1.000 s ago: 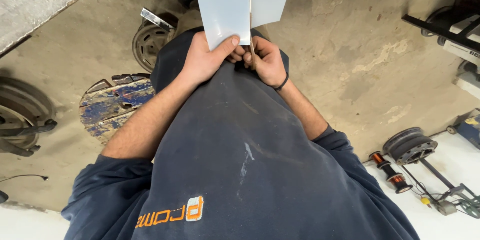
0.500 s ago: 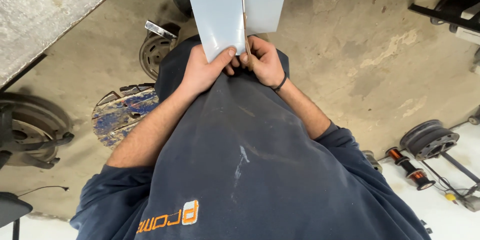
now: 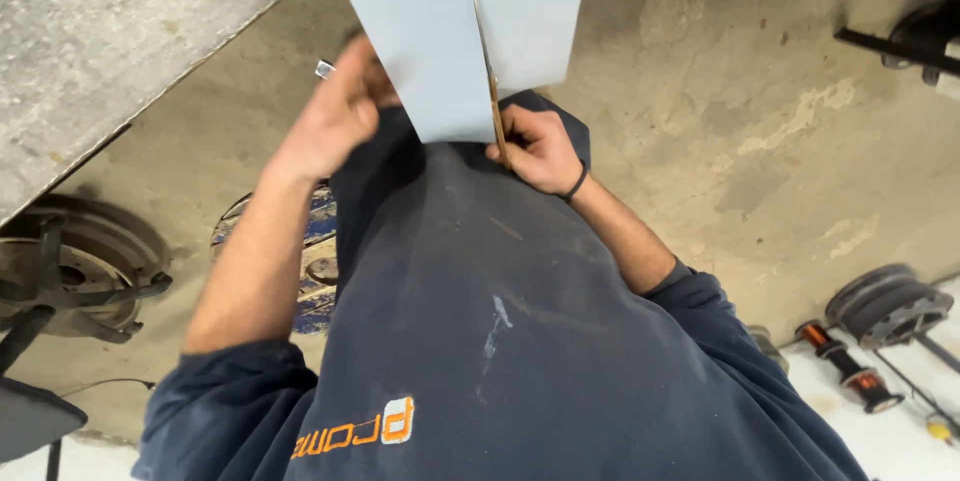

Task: Cutting, measuring, and marking insulation sheets for insertion into an electric motor housing.

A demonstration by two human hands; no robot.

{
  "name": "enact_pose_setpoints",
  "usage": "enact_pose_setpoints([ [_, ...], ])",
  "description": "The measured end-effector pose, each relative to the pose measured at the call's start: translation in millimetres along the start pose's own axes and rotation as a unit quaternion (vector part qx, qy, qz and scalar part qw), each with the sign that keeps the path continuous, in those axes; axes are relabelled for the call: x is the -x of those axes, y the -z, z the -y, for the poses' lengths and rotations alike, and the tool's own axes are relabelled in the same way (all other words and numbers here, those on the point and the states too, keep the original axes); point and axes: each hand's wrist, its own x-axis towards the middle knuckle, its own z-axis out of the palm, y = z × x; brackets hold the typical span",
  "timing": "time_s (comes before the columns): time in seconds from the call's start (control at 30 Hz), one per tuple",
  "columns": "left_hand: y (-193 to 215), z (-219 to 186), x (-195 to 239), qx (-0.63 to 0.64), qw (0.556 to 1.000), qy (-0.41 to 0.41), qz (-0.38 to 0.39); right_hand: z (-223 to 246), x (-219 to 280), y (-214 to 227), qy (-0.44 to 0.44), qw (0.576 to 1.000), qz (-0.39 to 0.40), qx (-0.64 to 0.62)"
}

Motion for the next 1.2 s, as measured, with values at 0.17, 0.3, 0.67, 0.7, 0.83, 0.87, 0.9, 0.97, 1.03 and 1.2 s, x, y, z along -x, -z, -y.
enact_pose_setpoints([
  [0.17,-17.0,-63.7,-30.5,0.025,0.99,-0.081,-0.114,11.1,-2.1,-0.8,0.024,0.999,0.028,0.021],
  [0.3,-27.8,-84.2,-41.5,-0.2,0.952,-0.117,-0.199,15.5,0.8,0.6,0.041,0.999,0.006,0.025],
  [0.67,-27.9,-75.6,-45.2,-0.234,0.948,-0.099,-0.192,29.2,-2.3,-6.4,-0.008,1.0,-0.012,-0.019],
  [0.7,-27.6,-74.5,-45.1,-0.232,0.947,-0.097,-0.198,30.0,-2.4,-7.4,-0.014,0.999,-0.012,-0.031],
  [0.83,-23.9,-72.1,-45.4,-0.232,0.949,-0.095,-0.194,24.9,-3.7,-7.5,-0.002,1.0,-0.008,-0.024],
  [0.87,-23.4,-72.0,-45.2,-0.234,0.948,-0.095,-0.192,24.9,-3.8,-7.8,-0.007,1.0,-0.01,-0.02],
  [0.9,-22.8,-72.2,-45.4,-0.238,0.948,-0.095,-0.191,25.0,-4.6,-7.6,-0.012,1.0,-0.011,-0.015],
  [0.97,-21.9,-73.0,-45.6,-0.235,0.949,-0.094,-0.19,28.3,-6.4,-8.1,0.0,1.0,-0.012,-0.017],
  [1.03,-21.0,-74.1,-45.8,-0.232,0.949,-0.094,-0.19,29.0,-8.3,-8.0,0.013,1.0,-0.013,-0.019],
  [1.2,-21.3,-79.1,-43.4,-0.217,0.953,-0.101,-0.188,30.1,-10.7,-7.9,-0.006,0.999,0.004,-0.051],
])
